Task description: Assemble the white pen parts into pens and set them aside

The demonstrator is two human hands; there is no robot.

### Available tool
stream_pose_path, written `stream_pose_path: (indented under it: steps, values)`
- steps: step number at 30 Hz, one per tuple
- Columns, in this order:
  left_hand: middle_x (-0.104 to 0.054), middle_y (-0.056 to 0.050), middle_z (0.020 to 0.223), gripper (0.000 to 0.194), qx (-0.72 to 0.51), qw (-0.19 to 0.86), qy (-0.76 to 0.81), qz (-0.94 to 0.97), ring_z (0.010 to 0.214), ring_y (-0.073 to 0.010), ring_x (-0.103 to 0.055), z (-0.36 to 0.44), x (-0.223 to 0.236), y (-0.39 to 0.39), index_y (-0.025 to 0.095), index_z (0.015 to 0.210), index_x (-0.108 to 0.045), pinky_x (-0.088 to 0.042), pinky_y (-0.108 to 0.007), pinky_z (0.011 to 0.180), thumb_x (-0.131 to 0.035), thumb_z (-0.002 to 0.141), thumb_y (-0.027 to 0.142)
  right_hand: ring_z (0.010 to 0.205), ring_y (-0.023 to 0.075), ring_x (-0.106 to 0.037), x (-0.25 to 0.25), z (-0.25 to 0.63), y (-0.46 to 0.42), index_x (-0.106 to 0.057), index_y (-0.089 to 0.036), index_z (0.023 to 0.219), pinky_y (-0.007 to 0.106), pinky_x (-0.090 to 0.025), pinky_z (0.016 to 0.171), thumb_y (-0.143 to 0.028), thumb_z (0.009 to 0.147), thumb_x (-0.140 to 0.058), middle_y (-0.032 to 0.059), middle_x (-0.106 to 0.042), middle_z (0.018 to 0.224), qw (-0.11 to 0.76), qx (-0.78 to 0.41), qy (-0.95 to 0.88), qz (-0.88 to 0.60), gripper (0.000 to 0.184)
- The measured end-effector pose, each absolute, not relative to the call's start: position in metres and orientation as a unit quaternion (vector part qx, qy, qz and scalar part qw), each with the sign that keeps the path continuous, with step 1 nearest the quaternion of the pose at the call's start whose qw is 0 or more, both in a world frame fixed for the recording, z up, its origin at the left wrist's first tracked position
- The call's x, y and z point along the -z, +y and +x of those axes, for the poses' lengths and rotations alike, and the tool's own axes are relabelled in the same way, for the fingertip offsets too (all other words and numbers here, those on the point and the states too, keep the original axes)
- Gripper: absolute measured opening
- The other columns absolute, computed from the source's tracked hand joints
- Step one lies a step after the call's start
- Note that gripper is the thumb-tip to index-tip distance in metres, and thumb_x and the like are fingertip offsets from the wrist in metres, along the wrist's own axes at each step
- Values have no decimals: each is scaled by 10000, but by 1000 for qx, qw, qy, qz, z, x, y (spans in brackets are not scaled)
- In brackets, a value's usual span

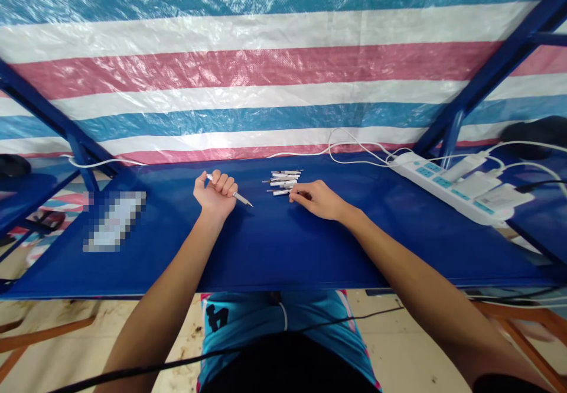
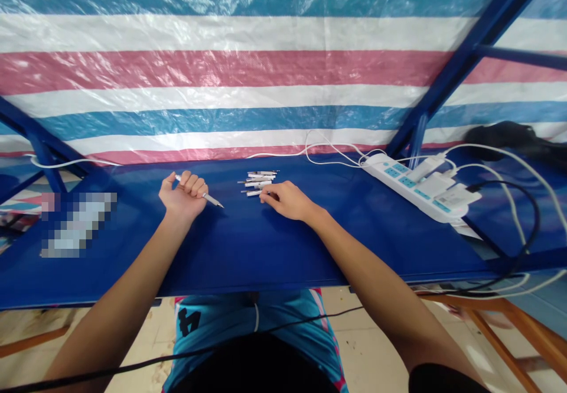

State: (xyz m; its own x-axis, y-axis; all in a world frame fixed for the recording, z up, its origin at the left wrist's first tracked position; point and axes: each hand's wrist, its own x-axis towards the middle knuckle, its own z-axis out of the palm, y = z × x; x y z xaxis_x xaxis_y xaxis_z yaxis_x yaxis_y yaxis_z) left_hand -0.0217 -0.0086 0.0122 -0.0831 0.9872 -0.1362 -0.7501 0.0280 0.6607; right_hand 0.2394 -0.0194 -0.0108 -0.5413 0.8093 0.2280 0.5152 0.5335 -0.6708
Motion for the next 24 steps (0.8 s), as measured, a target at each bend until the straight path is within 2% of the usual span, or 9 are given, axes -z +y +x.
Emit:
stream_pose_path:
  steps: [11, 15, 24]
  values:
    - [-147, 58, 468, 560, -664, 652, 315, 189, 383, -93, -183, -21, -14, -10, 217, 527, -231, -233, -229, 363, -366, 1030, 423, 568, 131, -512, 13, 240, -17, -692, -187, 804, 259, -343, 636, -280, 975, -522, -7, -609, 629, 244, -270, -842, -397, 258]
    - [-157, 62, 470, 575, -661, 648, 317, 206, 376, -87, -205, -22, -12, -9, 215, 529, -239, -245, -232, 370, -437, 1012, 457, 567, 132, -522, 13, 240, -17, -695, -189, 801, 256, -354, 640, -269, 982, -528, -6, -613, 627, 238, -269, -846, -394, 259]
    - [-151, 62, 469, 513, -659, 656, 310, 198, 377, -88, -184, -22, -13, -9, 212, 523, -250, -222, -224, 362, -426, 983, 354, 574, 130, -542, 11, 240, -18, -701, -185, 812, 252, -362, 646, -246, 979, -526, -5, -621, 626, 219, -265, -849, -400, 250]
